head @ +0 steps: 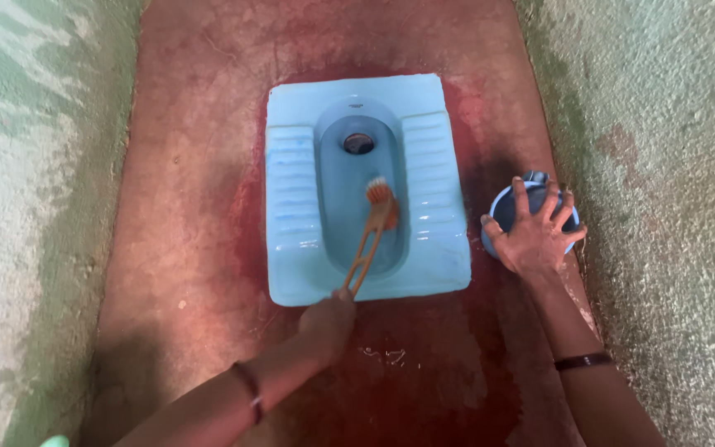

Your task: The person scrubs a blue squat toilet using a long-handled brush and pours water from a blue mug to rinse the interior.

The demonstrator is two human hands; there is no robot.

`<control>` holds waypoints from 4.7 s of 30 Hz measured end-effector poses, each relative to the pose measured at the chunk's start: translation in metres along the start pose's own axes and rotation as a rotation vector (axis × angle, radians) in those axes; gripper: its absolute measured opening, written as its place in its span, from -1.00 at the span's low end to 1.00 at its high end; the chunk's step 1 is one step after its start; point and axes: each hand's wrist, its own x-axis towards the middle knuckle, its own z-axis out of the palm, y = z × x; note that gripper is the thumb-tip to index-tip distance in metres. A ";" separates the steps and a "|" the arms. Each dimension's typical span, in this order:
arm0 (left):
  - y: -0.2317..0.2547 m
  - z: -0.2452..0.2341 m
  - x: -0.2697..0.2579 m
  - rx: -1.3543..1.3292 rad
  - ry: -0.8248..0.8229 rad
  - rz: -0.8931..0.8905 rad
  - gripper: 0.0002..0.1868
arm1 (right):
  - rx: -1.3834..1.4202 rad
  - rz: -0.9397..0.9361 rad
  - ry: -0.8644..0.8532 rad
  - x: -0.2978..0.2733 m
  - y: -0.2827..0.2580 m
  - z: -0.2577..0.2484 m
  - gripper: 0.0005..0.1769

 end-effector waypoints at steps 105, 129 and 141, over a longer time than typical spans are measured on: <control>0.090 -0.018 0.044 -0.656 0.074 -0.490 -0.64 | -0.081 0.038 -0.314 -0.009 -0.001 -0.045 0.20; 0.117 0.036 -0.008 -0.880 0.126 -0.260 -0.25 | -0.084 0.112 -0.562 -0.114 0.027 -0.069 0.28; 0.146 0.006 -0.038 -0.954 0.149 0.074 -0.32 | 0.488 -0.070 -0.600 -0.069 -0.092 0.093 -0.30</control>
